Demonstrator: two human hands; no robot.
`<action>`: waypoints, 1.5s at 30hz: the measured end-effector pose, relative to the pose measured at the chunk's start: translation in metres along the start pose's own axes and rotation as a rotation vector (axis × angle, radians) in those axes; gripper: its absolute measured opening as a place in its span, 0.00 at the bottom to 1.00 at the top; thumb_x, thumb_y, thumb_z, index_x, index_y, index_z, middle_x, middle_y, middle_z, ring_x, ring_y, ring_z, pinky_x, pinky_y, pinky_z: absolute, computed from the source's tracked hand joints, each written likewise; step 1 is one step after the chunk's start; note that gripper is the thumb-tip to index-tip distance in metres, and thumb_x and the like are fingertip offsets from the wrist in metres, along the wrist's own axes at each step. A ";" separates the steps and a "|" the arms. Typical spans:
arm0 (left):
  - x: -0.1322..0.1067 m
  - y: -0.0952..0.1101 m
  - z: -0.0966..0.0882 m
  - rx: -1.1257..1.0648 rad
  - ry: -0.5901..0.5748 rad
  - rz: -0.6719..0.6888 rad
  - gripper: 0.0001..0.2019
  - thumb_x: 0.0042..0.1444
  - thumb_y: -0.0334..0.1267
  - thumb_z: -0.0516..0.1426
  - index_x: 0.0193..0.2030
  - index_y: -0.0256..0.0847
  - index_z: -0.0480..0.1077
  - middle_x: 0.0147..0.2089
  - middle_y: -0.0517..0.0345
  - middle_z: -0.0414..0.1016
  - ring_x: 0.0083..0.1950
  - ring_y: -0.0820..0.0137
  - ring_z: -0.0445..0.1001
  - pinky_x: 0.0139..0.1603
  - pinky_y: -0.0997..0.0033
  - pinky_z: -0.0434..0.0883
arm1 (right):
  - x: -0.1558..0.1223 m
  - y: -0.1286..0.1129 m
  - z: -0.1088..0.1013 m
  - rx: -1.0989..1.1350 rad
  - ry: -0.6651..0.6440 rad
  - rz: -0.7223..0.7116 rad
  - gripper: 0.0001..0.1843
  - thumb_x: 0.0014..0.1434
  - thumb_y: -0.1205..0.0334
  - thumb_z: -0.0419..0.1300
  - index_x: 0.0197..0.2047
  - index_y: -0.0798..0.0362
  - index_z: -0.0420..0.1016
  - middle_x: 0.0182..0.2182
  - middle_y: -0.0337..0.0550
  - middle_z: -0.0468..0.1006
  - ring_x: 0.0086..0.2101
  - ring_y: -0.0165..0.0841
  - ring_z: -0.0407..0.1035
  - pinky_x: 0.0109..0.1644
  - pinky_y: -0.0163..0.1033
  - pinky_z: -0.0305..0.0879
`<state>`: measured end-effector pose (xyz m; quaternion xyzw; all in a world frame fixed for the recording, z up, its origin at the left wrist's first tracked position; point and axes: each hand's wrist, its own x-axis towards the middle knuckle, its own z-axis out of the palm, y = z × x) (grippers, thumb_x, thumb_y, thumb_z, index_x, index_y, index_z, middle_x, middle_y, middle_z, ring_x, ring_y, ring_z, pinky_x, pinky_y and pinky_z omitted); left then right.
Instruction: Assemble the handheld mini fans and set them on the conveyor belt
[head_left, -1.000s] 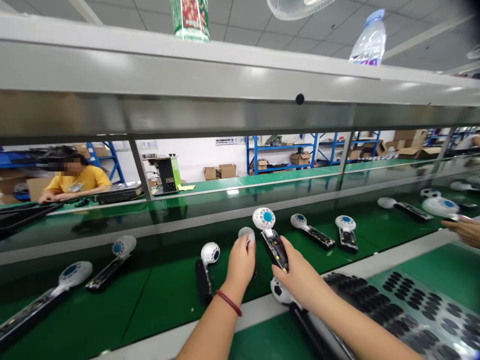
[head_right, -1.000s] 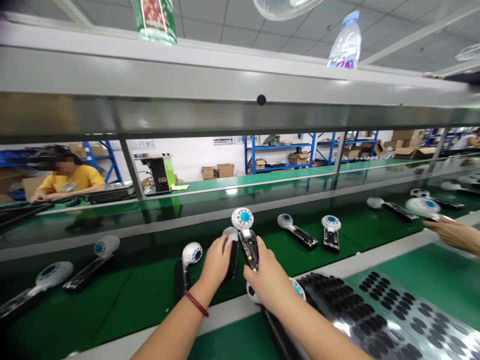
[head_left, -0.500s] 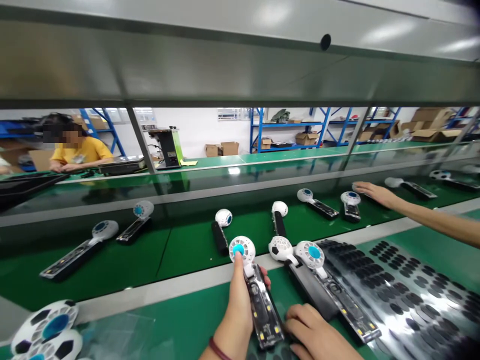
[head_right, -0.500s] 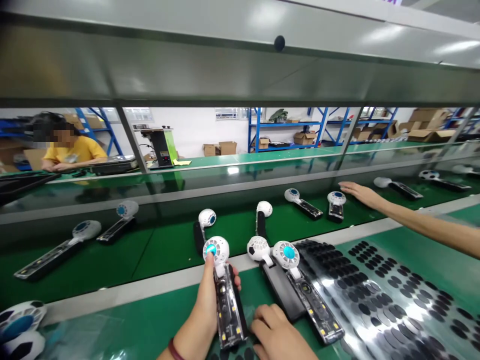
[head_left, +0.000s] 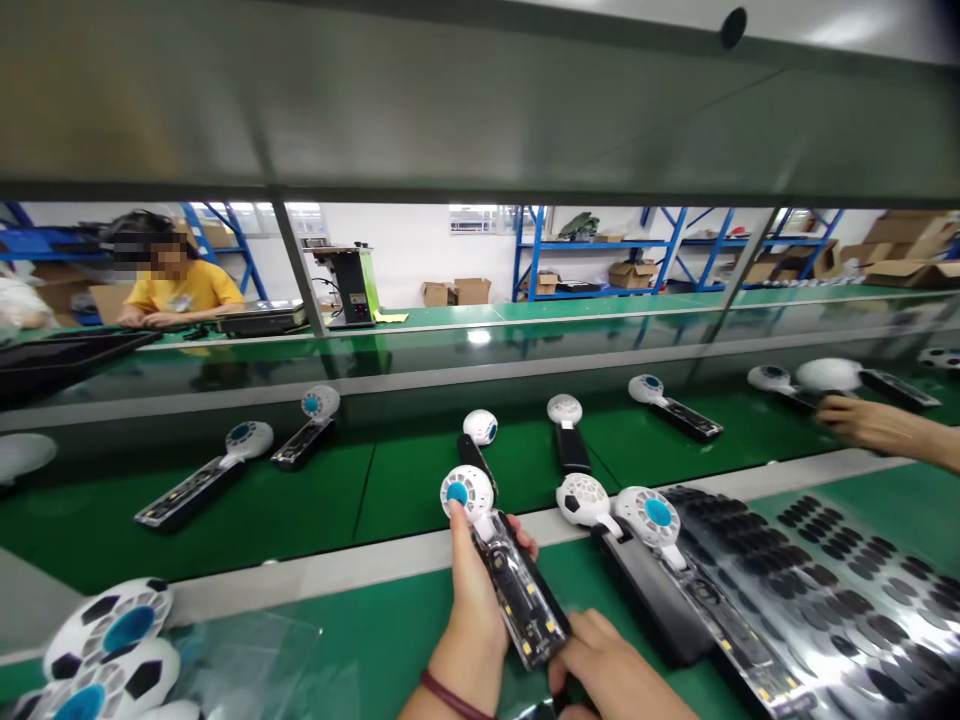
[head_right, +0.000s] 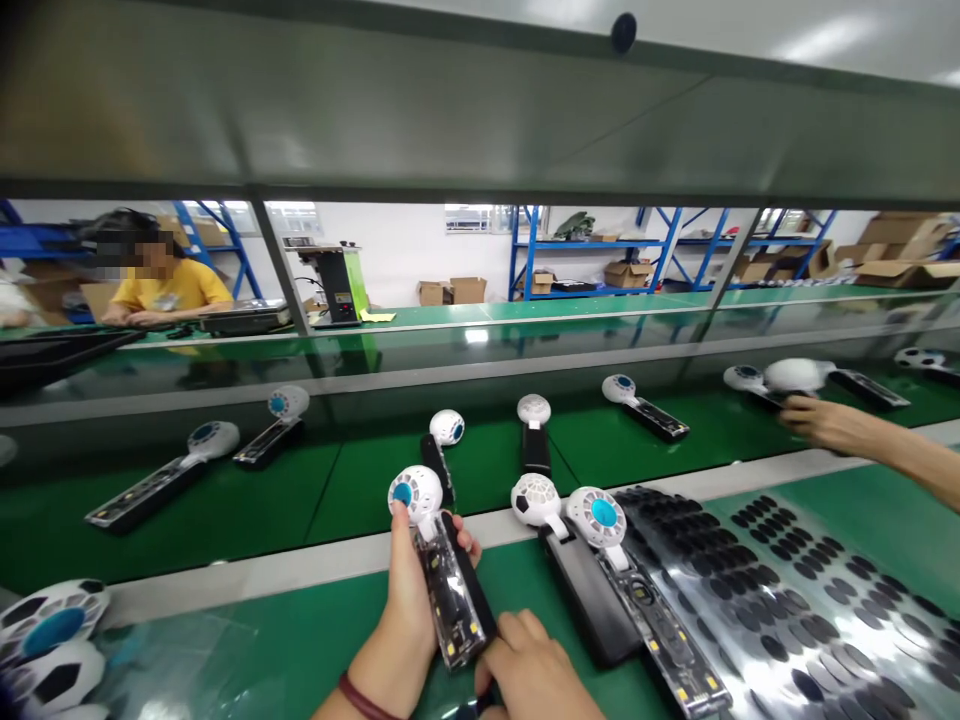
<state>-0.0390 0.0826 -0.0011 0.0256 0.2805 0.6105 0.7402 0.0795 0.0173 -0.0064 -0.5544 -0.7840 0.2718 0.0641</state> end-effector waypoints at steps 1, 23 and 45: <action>0.000 0.000 0.000 0.001 -0.012 0.001 0.23 0.47 0.57 0.52 0.22 0.34 0.66 0.20 0.56 0.69 0.20 0.72 0.68 0.31 0.66 0.71 | -0.001 0.000 -0.004 0.040 -0.002 -0.003 0.13 0.38 0.78 0.58 0.28 0.52 0.73 0.33 0.41 0.73 0.39 0.36 0.65 0.42 0.35 0.61; -0.008 -0.019 -0.005 0.412 -0.224 0.048 0.21 0.55 0.46 0.50 0.54 0.41 0.60 0.53 0.52 0.68 0.56 0.64 0.62 0.52 0.68 0.60 | 0.022 -0.023 -0.067 0.263 0.134 -0.003 0.08 0.53 0.70 0.50 0.25 0.51 0.62 0.35 0.38 0.68 0.38 0.31 0.63 0.42 0.35 0.59; -0.008 -0.017 -0.001 0.477 -0.154 0.051 0.23 0.53 0.48 0.52 0.54 0.39 0.60 0.53 0.53 0.68 0.56 0.64 0.62 0.54 0.69 0.59 | 0.025 -0.029 -0.061 0.188 0.177 0.050 0.09 0.52 0.74 0.50 0.24 0.52 0.63 0.34 0.40 0.69 0.39 0.33 0.63 0.43 0.37 0.59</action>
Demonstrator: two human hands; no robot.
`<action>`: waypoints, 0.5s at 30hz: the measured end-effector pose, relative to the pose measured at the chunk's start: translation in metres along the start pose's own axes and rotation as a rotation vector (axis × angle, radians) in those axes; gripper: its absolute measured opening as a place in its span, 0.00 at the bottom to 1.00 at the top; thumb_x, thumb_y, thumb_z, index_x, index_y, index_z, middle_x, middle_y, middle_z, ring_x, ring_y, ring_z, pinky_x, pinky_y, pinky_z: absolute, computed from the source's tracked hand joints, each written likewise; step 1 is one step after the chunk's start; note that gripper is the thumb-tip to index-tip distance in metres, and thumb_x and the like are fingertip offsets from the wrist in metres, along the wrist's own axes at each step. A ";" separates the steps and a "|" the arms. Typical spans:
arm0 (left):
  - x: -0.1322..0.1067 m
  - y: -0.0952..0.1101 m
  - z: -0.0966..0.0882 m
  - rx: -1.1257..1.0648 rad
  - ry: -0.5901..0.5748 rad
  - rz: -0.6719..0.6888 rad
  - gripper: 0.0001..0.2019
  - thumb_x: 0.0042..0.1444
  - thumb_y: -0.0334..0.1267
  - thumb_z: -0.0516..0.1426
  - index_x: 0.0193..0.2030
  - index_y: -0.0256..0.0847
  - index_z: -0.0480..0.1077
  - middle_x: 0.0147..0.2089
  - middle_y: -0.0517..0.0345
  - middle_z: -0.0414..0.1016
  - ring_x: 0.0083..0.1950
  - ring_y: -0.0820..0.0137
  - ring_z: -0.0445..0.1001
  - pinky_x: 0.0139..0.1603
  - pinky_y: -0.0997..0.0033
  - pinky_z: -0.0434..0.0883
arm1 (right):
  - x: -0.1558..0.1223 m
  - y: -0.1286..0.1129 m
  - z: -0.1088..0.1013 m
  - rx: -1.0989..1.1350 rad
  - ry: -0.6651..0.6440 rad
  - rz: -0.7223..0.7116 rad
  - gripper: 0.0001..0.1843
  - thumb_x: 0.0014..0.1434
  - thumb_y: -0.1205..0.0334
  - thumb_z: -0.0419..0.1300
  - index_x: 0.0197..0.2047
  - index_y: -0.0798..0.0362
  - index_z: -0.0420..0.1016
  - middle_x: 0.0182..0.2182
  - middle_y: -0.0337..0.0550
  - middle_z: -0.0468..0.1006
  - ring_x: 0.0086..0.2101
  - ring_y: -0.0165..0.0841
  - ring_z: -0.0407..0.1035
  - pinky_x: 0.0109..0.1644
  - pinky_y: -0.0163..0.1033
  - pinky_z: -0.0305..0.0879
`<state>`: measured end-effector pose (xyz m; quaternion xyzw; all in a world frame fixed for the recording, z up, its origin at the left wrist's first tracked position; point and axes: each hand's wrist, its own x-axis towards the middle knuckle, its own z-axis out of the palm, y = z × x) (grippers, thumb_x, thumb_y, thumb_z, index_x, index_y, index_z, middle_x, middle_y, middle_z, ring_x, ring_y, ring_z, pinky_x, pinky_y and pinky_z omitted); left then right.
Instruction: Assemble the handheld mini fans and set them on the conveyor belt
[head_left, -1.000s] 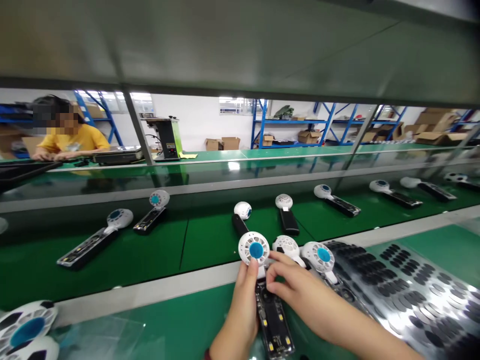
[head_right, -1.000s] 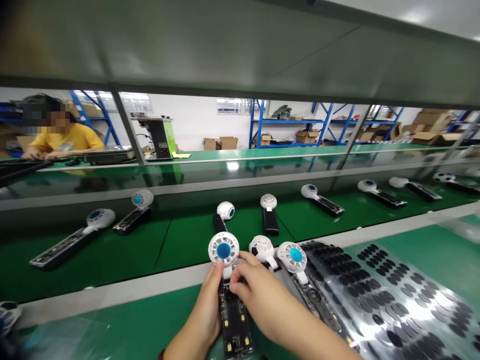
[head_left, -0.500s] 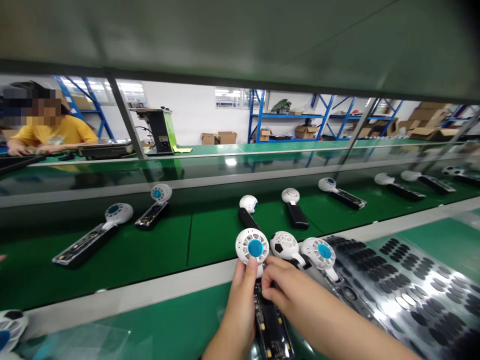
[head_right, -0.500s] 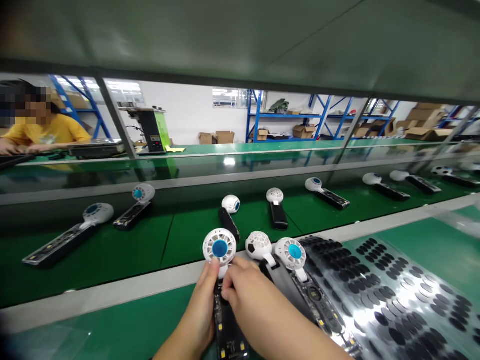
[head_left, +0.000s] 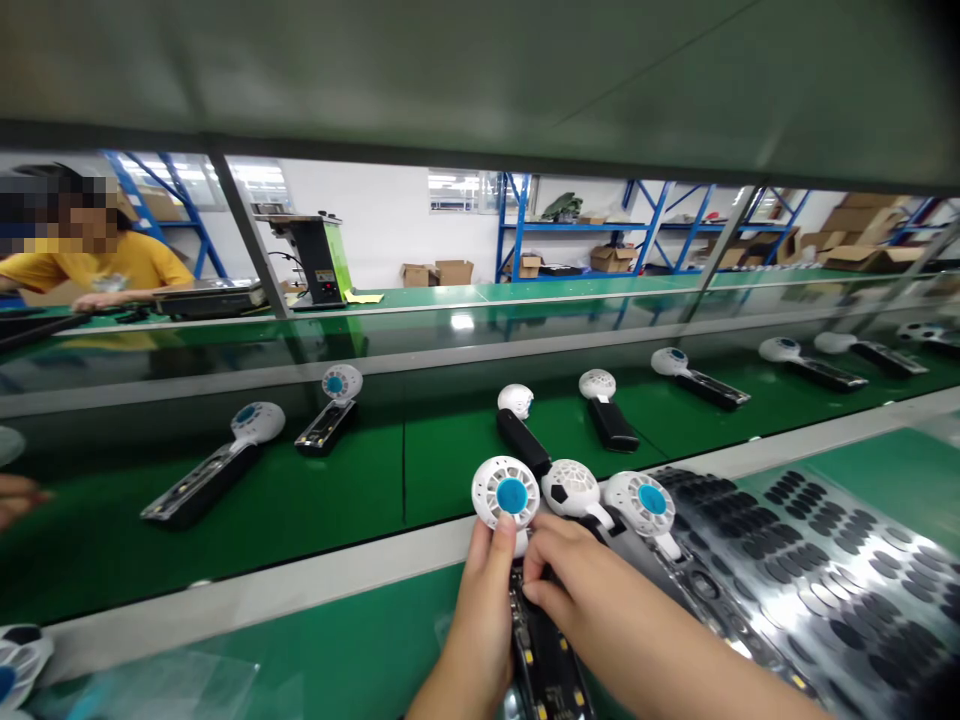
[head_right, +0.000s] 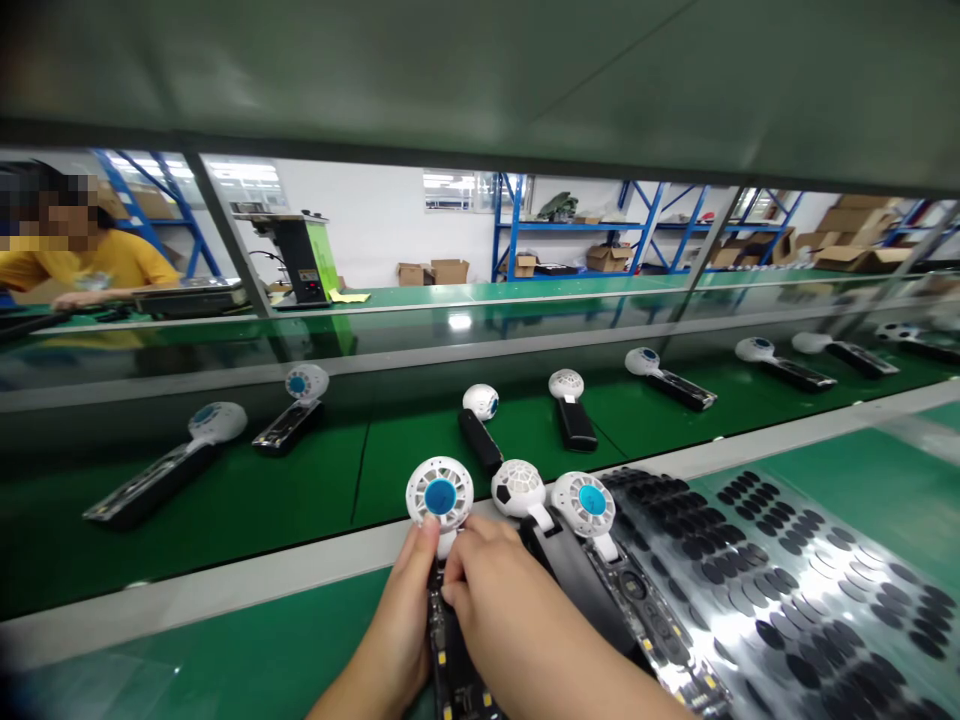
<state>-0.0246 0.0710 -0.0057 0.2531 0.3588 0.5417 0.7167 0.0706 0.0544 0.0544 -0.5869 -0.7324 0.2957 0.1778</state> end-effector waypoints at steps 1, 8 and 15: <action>0.000 0.000 0.000 -0.002 0.000 0.005 0.23 0.53 0.47 0.52 0.54 0.39 0.60 0.53 0.52 0.68 0.56 0.64 0.62 0.54 0.69 0.59 | -0.001 0.002 0.002 0.014 0.015 0.002 0.10 0.51 0.74 0.50 0.23 0.51 0.62 0.34 0.39 0.69 0.40 0.33 0.63 0.43 0.36 0.60; -0.002 0.001 0.001 -0.063 0.002 -0.046 0.25 0.53 0.49 0.52 0.54 0.38 0.59 0.51 0.48 0.70 0.55 0.61 0.64 0.51 0.66 0.61 | -0.004 0.023 0.020 0.324 0.099 0.078 0.20 0.51 0.70 0.52 0.47 0.44 0.59 0.53 0.40 0.61 0.51 0.33 0.59 0.52 0.39 0.57; -0.002 0.001 0.006 -0.030 0.002 0.010 0.31 0.43 0.43 0.61 0.54 0.40 0.56 0.46 0.47 0.72 0.45 0.61 0.72 0.43 0.66 0.67 | -0.007 0.016 0.016 0.485 0.135 0.022 0.19 0.51 0.72 0.50 0.46 0.49 0.55 0.41 0.40 0.70 0.43 0.30 0.67 0.47 0.35 0.62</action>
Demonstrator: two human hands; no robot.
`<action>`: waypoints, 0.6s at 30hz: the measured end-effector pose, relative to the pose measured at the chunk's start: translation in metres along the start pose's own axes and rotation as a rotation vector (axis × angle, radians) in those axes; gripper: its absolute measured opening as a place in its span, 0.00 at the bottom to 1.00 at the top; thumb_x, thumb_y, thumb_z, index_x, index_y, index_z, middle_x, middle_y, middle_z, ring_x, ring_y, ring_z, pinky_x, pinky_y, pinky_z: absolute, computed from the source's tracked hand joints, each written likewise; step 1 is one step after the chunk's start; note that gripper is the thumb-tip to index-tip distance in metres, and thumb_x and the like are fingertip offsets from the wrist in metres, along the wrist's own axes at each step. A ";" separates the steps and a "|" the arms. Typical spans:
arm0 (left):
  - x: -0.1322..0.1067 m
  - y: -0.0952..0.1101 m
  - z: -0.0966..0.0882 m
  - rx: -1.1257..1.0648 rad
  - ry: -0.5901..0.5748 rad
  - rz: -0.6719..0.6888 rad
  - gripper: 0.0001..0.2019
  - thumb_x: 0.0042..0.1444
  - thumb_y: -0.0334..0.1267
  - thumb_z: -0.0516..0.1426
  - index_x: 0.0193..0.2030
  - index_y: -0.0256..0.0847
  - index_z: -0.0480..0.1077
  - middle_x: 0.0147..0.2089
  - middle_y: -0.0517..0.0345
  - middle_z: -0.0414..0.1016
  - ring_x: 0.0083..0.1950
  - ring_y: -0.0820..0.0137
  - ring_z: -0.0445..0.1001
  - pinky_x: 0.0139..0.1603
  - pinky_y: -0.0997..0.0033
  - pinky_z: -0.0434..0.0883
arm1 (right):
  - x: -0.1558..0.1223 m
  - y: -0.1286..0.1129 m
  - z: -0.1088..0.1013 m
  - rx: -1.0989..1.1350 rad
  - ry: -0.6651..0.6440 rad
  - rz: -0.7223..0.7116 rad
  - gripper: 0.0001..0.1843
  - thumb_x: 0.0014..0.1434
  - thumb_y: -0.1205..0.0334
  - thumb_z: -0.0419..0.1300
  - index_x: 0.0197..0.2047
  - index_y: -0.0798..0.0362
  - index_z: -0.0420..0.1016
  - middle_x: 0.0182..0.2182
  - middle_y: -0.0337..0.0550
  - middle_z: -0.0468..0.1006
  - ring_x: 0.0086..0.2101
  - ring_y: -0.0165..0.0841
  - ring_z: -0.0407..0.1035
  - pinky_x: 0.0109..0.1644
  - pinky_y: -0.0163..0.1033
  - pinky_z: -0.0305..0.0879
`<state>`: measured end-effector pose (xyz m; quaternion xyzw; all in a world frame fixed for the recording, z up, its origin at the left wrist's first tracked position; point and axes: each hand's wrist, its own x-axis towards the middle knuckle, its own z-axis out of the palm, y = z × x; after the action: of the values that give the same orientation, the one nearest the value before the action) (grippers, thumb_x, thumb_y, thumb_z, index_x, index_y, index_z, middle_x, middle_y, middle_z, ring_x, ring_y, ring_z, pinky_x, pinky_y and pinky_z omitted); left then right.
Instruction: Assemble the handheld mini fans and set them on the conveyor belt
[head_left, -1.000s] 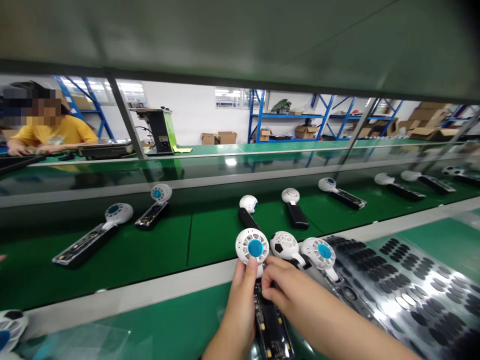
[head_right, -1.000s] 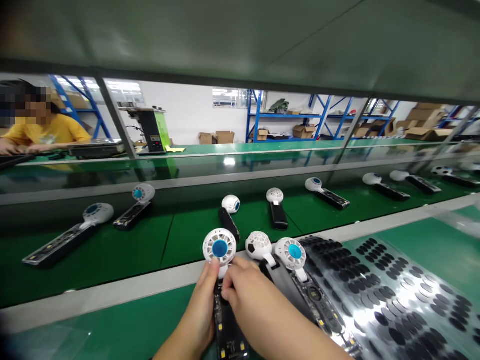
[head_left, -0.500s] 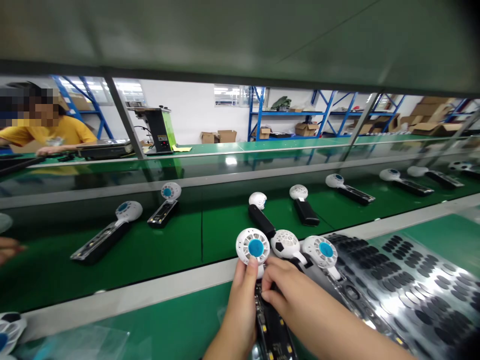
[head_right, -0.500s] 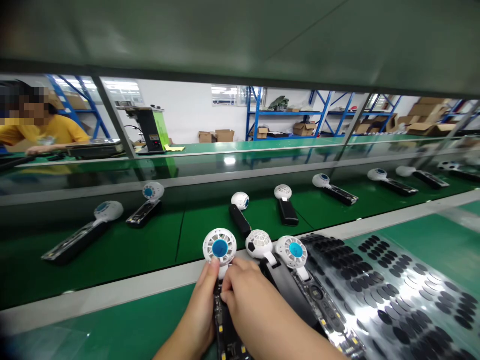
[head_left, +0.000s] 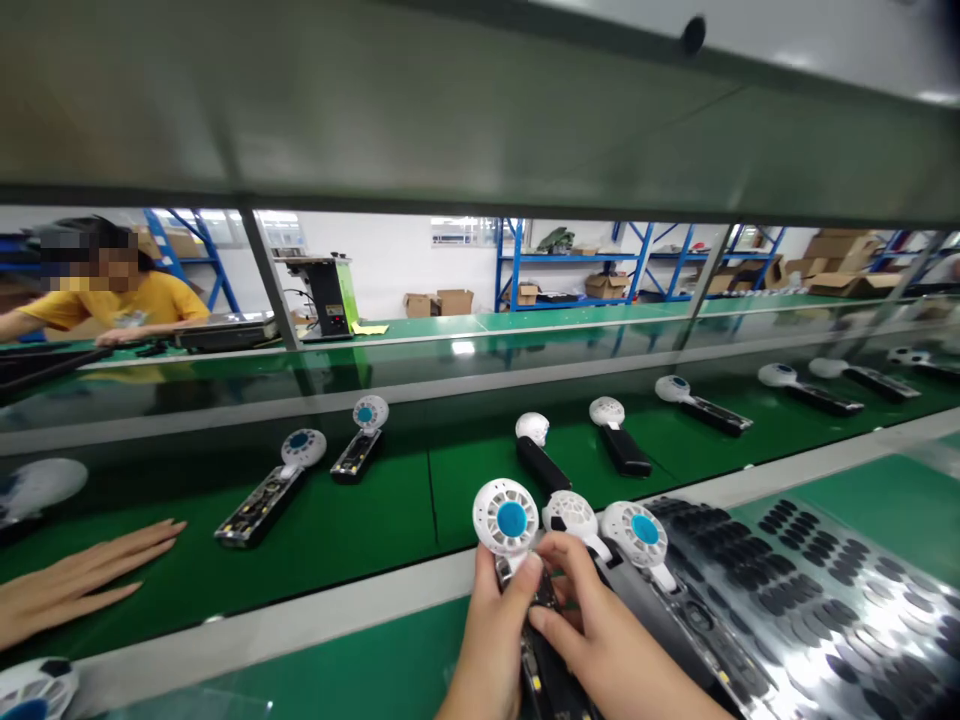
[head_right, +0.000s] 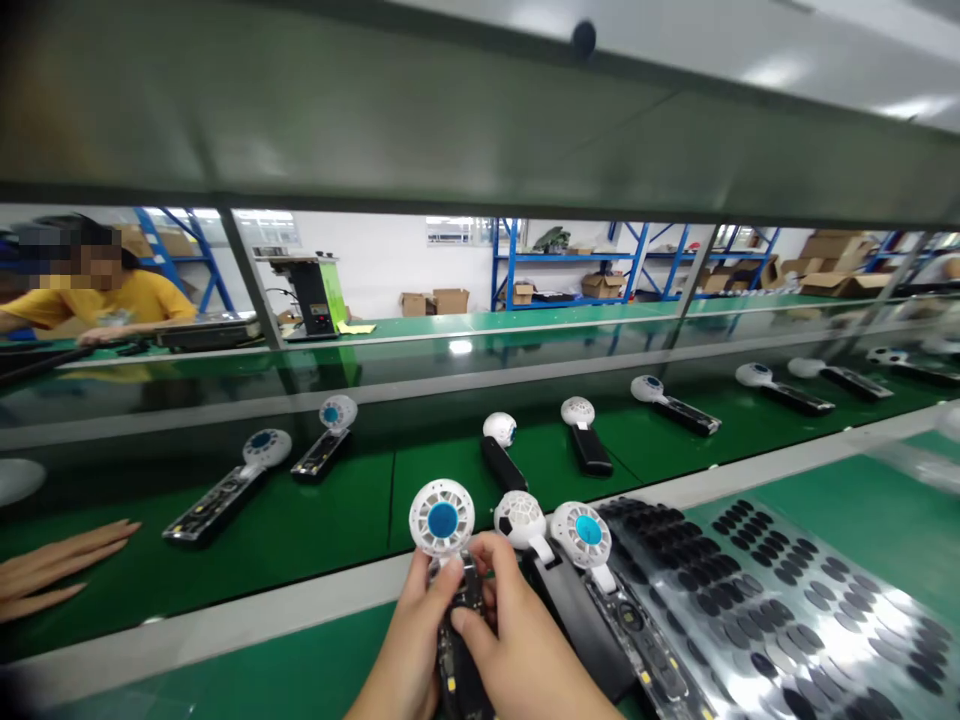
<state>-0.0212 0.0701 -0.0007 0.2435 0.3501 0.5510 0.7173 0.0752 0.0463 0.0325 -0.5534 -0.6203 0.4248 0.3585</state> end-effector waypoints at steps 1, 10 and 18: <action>0.001 0.001 0.002 0.011 -0.002 0.004 0.34 0.40 0.40 0.63 0.54 0.39 0.55 0.42 0.48 0.74 0.42 0.61 0.73 0.41 0.65 0.68 | 0.001 -0.004 -0.003 -0.002 -0.013 0.004 0.18 0.51 0.72 0.50 0.45 0.49 0.55 0.40 0.40 0.71 0.42 0.31 0.68 0.46 0.36 0.63; 0.021 0.054 -0.008 0.018 -0.020 0.086 0.45 0.39 0.30 0.62 0.61 0.50 0.40 0.34 0.58 0.72 0.34 0.69 0.73 0.36 0.70 0.67 | 0.082 -0.011 -0.056 -0.452 0.094 -0.064 0.22 0.59 0.58 0.48 0.56 0.47 0.54 0.58 0.42 0.56 0.52 0.34 0.58 0.53 0.39 0.58; 0.119 0.085 -0.029 0.371 0.128 0.360 0.31 0.46 0.34 0.59 0.57 0.39 0.54 0.39 0.54 0.69 0.40 0.65 0.69 0.45 0.60 0.63 | 0.161 0.032 -0.078 -0.729 0.060 0.279 0.13 0.59 0.60 0.54 0.46 0.56 0.67 0.42 0.43 0.71 0.38 0.33 0.69 0.40 0.44 0.67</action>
<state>-0.0786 0.2068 0.0160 0.3938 0.4407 0.6103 0.5274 0.1380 0.2164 0.0284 -0.7355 -0.6387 0.2049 0.0953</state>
